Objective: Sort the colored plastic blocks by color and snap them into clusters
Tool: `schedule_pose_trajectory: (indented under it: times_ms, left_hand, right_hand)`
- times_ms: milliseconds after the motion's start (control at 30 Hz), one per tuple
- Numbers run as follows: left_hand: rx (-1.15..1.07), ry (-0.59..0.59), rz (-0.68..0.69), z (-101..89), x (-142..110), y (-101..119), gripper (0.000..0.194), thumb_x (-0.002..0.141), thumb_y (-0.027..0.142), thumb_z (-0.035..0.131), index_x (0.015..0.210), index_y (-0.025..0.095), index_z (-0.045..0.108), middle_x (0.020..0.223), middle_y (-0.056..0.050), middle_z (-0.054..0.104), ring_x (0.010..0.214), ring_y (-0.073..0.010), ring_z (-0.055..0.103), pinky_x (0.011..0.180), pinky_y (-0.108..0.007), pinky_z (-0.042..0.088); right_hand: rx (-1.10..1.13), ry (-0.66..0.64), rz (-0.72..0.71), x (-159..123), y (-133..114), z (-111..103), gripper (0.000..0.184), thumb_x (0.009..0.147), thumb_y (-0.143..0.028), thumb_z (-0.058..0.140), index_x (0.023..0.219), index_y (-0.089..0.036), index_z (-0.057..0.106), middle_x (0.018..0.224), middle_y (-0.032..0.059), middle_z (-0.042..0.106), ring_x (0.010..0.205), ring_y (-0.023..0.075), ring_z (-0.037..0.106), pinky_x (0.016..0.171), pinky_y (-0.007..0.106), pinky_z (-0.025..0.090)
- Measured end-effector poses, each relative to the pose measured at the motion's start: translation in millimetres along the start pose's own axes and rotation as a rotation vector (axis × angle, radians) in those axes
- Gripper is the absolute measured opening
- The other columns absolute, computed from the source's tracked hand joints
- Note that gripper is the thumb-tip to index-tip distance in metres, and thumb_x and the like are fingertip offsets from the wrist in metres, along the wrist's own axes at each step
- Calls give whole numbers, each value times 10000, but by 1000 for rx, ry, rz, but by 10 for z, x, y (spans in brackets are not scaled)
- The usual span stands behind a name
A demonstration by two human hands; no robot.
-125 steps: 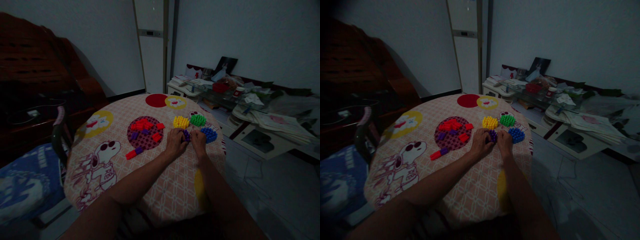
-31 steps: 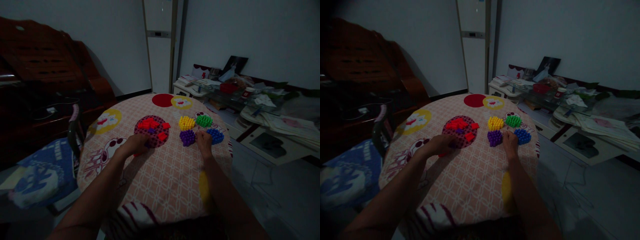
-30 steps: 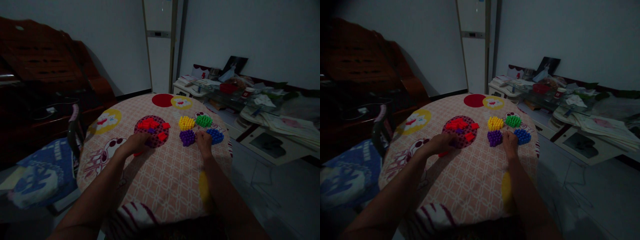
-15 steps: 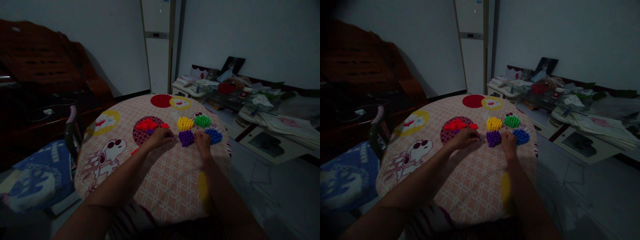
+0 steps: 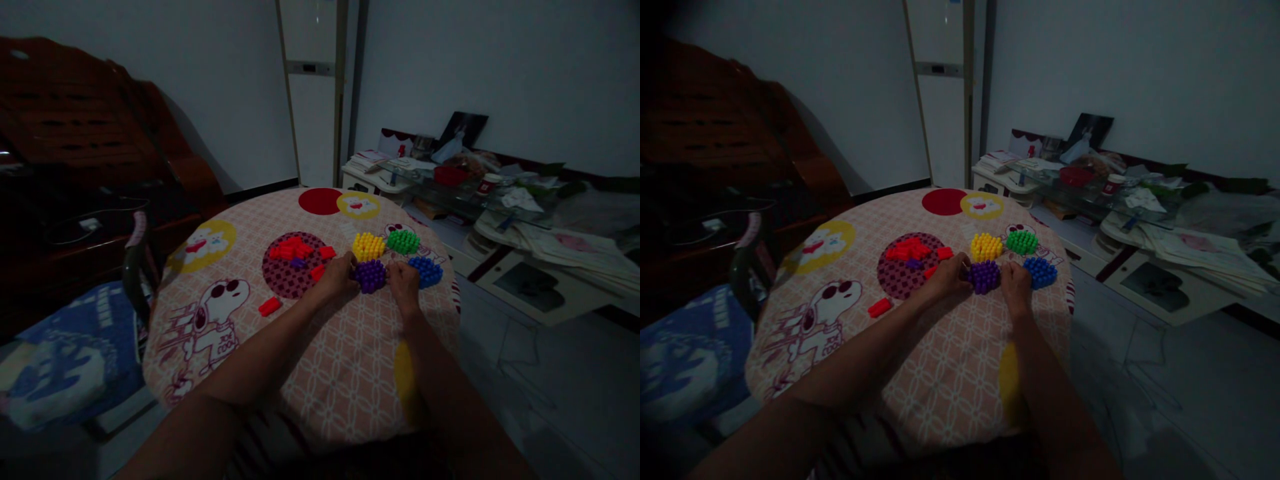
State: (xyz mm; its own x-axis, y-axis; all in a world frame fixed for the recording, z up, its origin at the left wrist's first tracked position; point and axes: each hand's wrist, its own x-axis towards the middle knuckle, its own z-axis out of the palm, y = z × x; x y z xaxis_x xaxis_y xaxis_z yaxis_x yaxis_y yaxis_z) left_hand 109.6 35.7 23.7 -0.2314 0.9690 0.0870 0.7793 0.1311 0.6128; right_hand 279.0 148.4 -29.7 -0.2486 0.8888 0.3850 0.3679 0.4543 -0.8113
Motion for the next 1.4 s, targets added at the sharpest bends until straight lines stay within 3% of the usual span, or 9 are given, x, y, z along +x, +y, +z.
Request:
schedule_pose_trajectory:
  times_ms: [300, 467, 667, 800, 967, 1133, 1267, 1400]
  left_hand:
    - [-43, 56, 19, 145, -25, -37, 428, 680, 130, 742, 1062, 190, 558, 961, -59, 713, 855, -208, 670, 721, -289, 492]
    - [93, 48, 16, -184, -52, -81, 393, 725, 110, 708, 1099, 169, 603, 1065, -86, 703, 892, -202, 678, 784, -293, 512]
    - [502, 131, -143, -684, -168, -479, 345, 855, 130, 537, 1170, 149, 678, 1203, -142, 681, 1090, -311, 648, 897, -374, 498]
    - [581, 85, -226, -730, -241, -719, 391, 839, 106, 538, 1187, 176, 700, 1203, -175, 670, 1081, -336, 650, 872, -418, 498]
    - [468, 131, -199, -699, -246, -843, 327, 828, 124, 569, 1107, 207, 716, 1195, -157, 671, 1086, -316, 643, 898, -406, 478]
    - [469, 142, -195, -682, -224, -807, 260, 890, 185, 530, 1080, 182, 707, 1120, -165, 708, 1017, -292, 662, 847, -379, 472]
    - [435, 166, -173, -682, -202, -626, 320, 961, 226, 404, 1090, 174, 692, 1060, -158, 729, 930, -267, 674, 798, -364, 474]
    - [277, 163, -76, -653, -141, -400, 272, 932, 269, 473, 1058, 163, 691, 1023, -120, 739, 923, -253, 666, 811, -351, 489]
  right_hand:
    - [-4, -10, 21, -3, -14, -11, 344, 883, -393, 457, 628, -206, 592, 601, 21, 583, 631, 178, 523, 601, 283, 414]
    - [8, -9, 19, 0, 6, -5, 340, 878, -399, 460, 634, -204, 594, 601, 19, 586, 632, 175, 524, 594, 279, 408]
    - [17, -2, 16, 3, 8, 5, 331, 877, -400, 464, 650, -207, 607, 590, 15, 582, 628, 177, 521, 590, 279, 415]
    - [13, 1, 6, 1, -6, 1, 338, 879, -404, 461, 643, -211, 607, 592, 23, 588, 633, 185, 526, 592, 287, 422]
    - [-1, 1, 4, -6, -21, -7, 335, 878, -397, 458, 641, -211, 605, 587, 20, 581, 637, 183, 526, 594, 283, 420]
    - [2, 1, 8, -5, -12, -3, 330, 875, -393, 457, 636, -210, 591, 593, 17, 579, 631, 175, 518, 595, 277, 416]
    - [8, -4, 4, -2, -16, -7, 329, 872, -390, 462, 624, -211, 584, 595, 20, 580, 633, 177, 517, 596, 281, 418]
    - [9, -3, -1, -6, -24, -10, 329, 870, -391, 463, 622, -212, 583, 588, 18, 576, 633, 179, 517, 595, 283, 418]
